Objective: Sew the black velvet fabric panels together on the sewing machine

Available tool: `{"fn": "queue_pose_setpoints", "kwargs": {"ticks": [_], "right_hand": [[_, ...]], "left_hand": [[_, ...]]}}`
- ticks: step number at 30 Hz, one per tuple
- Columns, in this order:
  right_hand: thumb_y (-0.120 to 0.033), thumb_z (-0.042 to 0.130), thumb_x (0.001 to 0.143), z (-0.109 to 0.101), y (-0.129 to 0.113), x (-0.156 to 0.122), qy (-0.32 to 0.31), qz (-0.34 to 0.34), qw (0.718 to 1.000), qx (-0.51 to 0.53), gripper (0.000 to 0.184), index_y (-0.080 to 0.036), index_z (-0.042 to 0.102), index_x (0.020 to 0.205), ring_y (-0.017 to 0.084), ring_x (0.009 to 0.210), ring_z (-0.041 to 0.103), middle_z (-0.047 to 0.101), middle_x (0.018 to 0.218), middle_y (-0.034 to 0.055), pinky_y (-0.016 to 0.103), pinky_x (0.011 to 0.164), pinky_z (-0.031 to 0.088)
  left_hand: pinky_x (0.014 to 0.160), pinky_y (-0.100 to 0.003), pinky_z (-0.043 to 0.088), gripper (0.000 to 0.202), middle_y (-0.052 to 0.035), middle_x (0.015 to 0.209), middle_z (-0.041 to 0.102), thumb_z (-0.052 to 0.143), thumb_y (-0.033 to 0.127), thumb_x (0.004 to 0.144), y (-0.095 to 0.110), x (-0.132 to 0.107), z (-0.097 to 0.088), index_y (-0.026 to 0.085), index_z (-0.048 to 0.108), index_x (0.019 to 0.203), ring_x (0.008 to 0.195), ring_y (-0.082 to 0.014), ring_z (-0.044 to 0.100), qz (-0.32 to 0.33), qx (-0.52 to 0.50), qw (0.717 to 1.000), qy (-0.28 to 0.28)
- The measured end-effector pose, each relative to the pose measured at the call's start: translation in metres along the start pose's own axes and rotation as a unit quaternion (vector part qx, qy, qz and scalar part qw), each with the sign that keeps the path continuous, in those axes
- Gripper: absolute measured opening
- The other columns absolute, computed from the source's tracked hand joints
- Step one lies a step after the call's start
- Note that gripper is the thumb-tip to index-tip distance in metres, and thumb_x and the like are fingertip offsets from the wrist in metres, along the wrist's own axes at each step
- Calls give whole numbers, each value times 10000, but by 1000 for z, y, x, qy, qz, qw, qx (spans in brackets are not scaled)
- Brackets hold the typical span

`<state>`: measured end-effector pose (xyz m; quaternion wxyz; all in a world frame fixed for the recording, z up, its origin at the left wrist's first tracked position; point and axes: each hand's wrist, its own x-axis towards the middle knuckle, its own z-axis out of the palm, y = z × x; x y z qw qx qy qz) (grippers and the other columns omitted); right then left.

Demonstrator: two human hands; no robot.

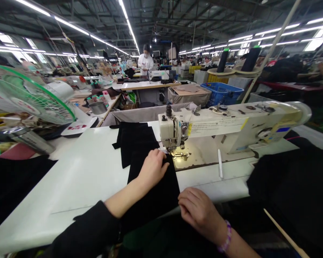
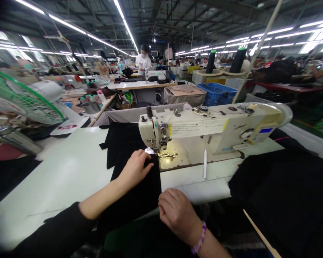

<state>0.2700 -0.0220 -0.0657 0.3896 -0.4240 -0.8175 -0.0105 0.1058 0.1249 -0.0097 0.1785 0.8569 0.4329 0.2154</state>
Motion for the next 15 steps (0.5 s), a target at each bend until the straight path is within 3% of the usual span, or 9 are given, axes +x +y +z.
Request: {"fn": "queue_pose_setpoints", "kwargs": {"ticks": [3,5,8,11,15], "right_hand": [[-43,476,901,-4,2,3,-12,5,1000,11,184,-181,597,883,216,795,597,650,827,64,355,720,514],[-62,494,913,-5,4,3,-15,17,999,27,168,-182,609,885,218,799,598,657,837,67,357,715,510],[-80,529,925,-4,6,-3,-3,42,998,54,150,-192,627,925,210,845,623,679,888,61,356,763,525],[-86,527,945,-2,4,-16,41,82,994,62,165,-193,623,1027,211,941,637,687,988,79,370,826,538],[-80,545,945,-2,-7,-33,84,116,989,37,150,-182,635,1007,219,906,616,657,942,84,386,798,521]], "left_hand": [[812,-300,502,69,-26,904,628,708,183,841,18,-48,-1,194,641,831,879,-185,605,101,-85,979,-157],[865,-307,505,142,-39,998,646,755,171,803,23,-71,1,188,660,907,959,-192,604,135,-125,963,-196],[930,-334,499,107,-61,1067,661,701,124,838,21,-84,7,175,681,929,1025,-199,605,130,-145,970,-146],[882,-320,525,117,-52,988,687,619,100,888,19,-83,12,177,702,860,954,-178,638,123,-165,972,-117],[850,-360,549,109,-68,993,693,608,119,890,23,-84,15,172,694,932,934,-204,635,158,-100,978,-87]]}}
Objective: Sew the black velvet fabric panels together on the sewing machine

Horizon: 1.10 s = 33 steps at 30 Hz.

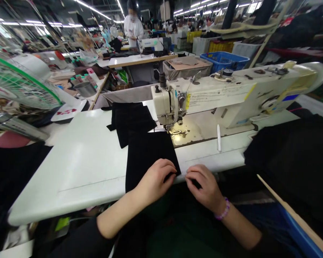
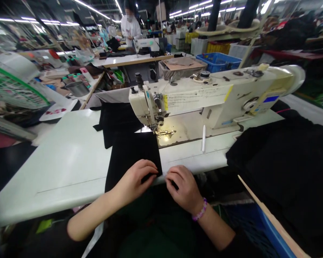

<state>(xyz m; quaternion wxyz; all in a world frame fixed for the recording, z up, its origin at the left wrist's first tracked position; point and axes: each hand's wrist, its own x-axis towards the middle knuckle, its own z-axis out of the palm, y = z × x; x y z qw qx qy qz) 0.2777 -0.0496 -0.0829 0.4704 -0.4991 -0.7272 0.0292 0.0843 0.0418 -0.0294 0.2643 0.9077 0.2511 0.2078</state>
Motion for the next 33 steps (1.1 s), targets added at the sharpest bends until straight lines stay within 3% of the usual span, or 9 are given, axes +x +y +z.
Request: {"fn": "queue_pose_setpoints", "kwargs": {"ticks": [3,8,20,26,33], "right_hand": [[-118,570,956,0,-8,-6,-23,-28,998,-45,145,-177,688,1014,211,822,591,650,861,66,373,752,488],[-136,523,989,5,-14,-2,-49,-50,988,-139,191,-137,704,1048,209,773,559,641,815,71,361,719,446],[-129,489,1007,3,-15,1,-58,-77,984,-148,210,-131,698,1012,214,743,537,647,764,58,372,702,432],[-128,499,1002,3,-14,0,-57,-81,985,-142,202,-141,699,1030,215,758,558,667,784,59,375,716,452],[-115,520,987,3,-13,-1,-47,-91,985,-138,187,-127,702,1024,216,753,573,681,794,69,377,737,455]], "left_hand": [[800,-378,558,134,-91,1007,684,577,142,914,3,-3,5,164,683,994,920,-223,620,33,69,997,5],[776,-350,549,127,-81,971,680,562,130,934,3,-6,11,153,678,980,887,-208,612,50,83,995,23],[681,-335,525,180,-76,876,638,487,174,983,5,-11,14,147,665,988,790,-200,557,93,183,978,32],[683,-334,528,174,-75,878,638,494,165,987,-1,-12,18,134,662,1022,789,-196,558,109,188,976,25],[715,-355,546,176,-88,892,645,485,142,992,-3,-14,25,101,644,1056,835,-218,581,159,252,954,40]]}}
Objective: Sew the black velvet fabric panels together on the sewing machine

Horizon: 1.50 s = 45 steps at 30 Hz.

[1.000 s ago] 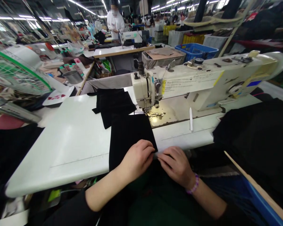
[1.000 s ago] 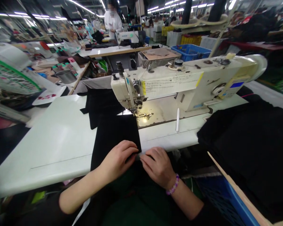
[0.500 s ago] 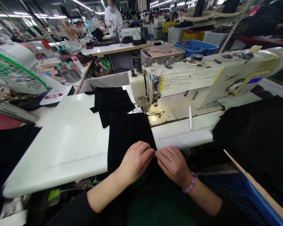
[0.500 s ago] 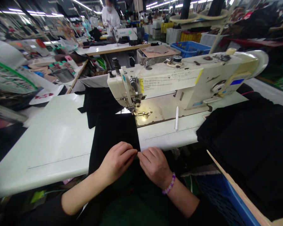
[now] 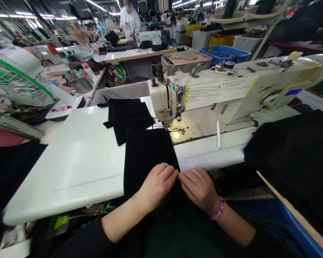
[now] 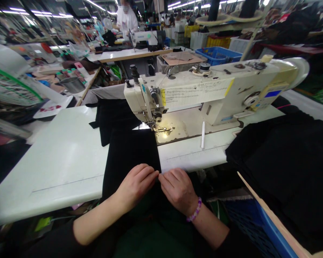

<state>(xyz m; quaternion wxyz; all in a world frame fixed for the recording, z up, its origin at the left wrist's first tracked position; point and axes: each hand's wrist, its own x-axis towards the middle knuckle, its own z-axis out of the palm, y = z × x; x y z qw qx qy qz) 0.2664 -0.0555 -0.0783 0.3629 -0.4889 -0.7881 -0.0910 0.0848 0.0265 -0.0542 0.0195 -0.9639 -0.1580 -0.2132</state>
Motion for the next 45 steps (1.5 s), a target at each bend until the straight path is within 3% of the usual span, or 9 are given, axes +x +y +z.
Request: {"fn": "queue_pose_setpoints", "kwargs": {"ticks": [8,12,18,23,33,38,45], "right_hand": [[-124,516,981,-4,6,-4,-3,32,999,18,223,-149,690,1119,223,843,611,711,904,85,395,781,495],[-130,519,974,-6,10,2,-8,-12,1000,-11,241,-136,684,1149,237,902,630,724,988,108,405,804,515],[-108,473,983,-8,14,13,-16,-85,996,-31,231,-115,685,1075,234,886,624,729,941,102,392,801,511],[-100,447,987,-8,17,24,-47,-78,996,-5,232,-142,672,944,240,875,593,702,899,95,396,808,496],[-129,524,968,9,42,58,-100,-33,994,-6,146,-162,666,959,247,927,549,652,918,80,405,883,456],[-144,559,960,21,57,77,-110,-27,993,-37,127,-165,681,934,248,933,539,647,933,81,405,879,442],[-150,573,958,33,74,96,-113,-3,993,-44,128,-175,694,922,242,901,544,630,890,75,389,831,451]], "left_hand": [[756,-374,579,209,-91,947,667,444,154,1005,2,3,-2,123,649,1034,875,-224,615,-13,-10,1000,-22],[829,-372,610,251,-114,1061,686,421,137,1002,2,-2,-6,137,652,1101,942,-219,651,-16,-36,999,-23],[820,-349,627,269,-127,1077,711,413,127,1002,-2,-6,-10,112,635,1153,948,-218,664,6,-65,998,-23],[743,-319,600,194,-102,972,694,469,161,996,-11,-1,-9,142,646,1072,867,-205,652,15,-64,996,-53],[760,-321,569,190,-80,942,660,464,152,994,-55,23,-5,152,649,1036,898,-204,619,4,-56,994,-90],[735,-302,563,235,-88,943,659,437,168,1007,-82,34,4,153,672,998,892,-195,618,-1,-50,995,-90],[814,-332,568,234,-96,994,701,503,110,942,-109,52,-5,155,731,966,932,-205,633,-36,-102,992,-60]]}}
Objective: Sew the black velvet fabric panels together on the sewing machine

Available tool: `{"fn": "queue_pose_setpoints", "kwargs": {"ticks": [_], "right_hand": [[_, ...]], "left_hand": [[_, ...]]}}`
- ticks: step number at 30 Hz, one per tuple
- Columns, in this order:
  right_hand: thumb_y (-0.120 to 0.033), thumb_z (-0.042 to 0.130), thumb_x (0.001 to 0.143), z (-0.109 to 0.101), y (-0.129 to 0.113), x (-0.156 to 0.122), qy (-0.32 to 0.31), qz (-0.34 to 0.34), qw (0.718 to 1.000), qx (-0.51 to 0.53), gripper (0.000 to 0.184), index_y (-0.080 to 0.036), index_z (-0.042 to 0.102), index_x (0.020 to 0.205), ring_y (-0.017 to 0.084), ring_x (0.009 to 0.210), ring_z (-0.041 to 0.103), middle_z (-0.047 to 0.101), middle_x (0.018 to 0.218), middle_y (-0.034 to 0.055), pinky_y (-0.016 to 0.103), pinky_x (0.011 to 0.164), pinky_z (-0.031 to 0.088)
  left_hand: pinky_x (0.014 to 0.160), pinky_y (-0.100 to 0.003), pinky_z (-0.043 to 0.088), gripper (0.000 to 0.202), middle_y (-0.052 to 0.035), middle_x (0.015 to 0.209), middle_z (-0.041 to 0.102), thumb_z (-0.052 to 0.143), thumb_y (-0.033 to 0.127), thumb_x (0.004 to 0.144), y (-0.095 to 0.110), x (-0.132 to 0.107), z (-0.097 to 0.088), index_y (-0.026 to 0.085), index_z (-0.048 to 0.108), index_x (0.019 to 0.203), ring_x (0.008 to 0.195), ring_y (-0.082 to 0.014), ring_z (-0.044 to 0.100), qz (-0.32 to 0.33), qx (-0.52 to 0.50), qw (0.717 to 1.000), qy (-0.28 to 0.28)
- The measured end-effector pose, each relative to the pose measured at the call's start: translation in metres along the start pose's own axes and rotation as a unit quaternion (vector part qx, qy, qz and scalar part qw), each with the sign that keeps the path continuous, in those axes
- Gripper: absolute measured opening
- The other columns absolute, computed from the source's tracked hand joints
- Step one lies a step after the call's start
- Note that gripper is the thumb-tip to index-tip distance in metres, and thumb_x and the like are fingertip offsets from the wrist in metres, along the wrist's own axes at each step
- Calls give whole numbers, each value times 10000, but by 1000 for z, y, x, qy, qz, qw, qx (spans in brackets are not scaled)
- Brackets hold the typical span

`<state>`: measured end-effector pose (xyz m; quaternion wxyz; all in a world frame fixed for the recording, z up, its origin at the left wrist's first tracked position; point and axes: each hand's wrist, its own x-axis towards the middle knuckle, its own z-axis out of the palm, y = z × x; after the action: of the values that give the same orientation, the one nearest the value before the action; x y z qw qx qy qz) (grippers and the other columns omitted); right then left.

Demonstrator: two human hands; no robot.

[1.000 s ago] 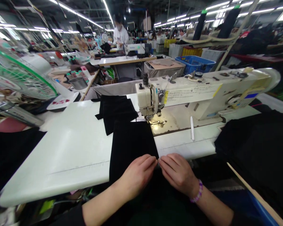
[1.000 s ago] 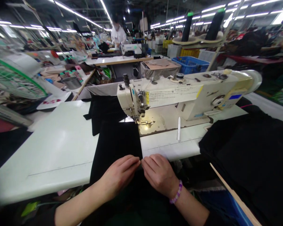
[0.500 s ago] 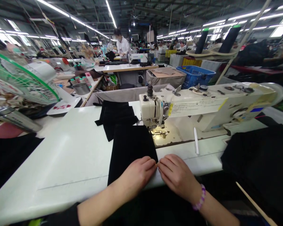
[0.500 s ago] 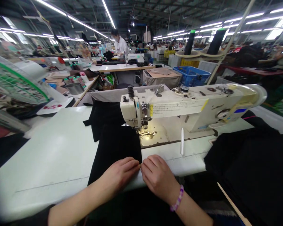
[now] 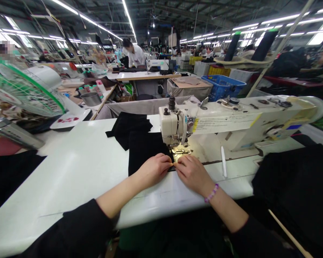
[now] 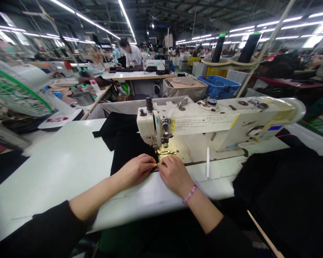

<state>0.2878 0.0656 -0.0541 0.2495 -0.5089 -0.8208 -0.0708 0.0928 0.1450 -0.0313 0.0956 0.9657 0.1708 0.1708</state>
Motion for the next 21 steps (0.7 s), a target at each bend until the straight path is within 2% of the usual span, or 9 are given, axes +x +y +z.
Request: {"fn": "queue_pose_setpoints", "kwargs": {"ticks": [3,8,11,16,21], "right_hand": [[-153,592,949,1,1,-1,7,16,1000,15,107,-168,690,990,232,917,557,640,950,81,376,823,466],[-136,563,954,1,-4,-9,6,19,999,37,128,-171,679,913,216,873,558,630,896,67,363,802,475],[-137,557,954,1,-5,-10,0,11,999,43,133,-167,687,959,221,883,558,629,914,72,367,798,479],[-150,548,965,1,-6,-6,-7,15,999,36,161,-151,686,1047,224,885,560,624,926,80,377,793,488],[-161,550,966,3,-7,-7,-15,21,999,19,158,-145,684,1048,230,889,552,616,928,79,386,794,485]], "left_hand": [[827,-324,566,229,-95,989,714,524,105,934,-6,3,-1,150,748,944,922,-196,649,-21,-47,998,25],[847,-320,564,166,-79,972,742,588,94,897,-7,1,4,146,742,926,930,-197,668,-66,-90,992,65],[837,-333,561,116,-69,946,741,634,101,868,-6,1,7,155,730,906,907,-202,664,-94,-95,987,85],[811,-338,553,70,-66,931,727,654,131,862,-4,3,9,160,718,857,884,-205,650,-103,-78,988,86],[782,-307,547,135,-58,897,717,630,133,885,-2,7,11,161,702,774,845,-185,641,-110,-29,991,74]]}}
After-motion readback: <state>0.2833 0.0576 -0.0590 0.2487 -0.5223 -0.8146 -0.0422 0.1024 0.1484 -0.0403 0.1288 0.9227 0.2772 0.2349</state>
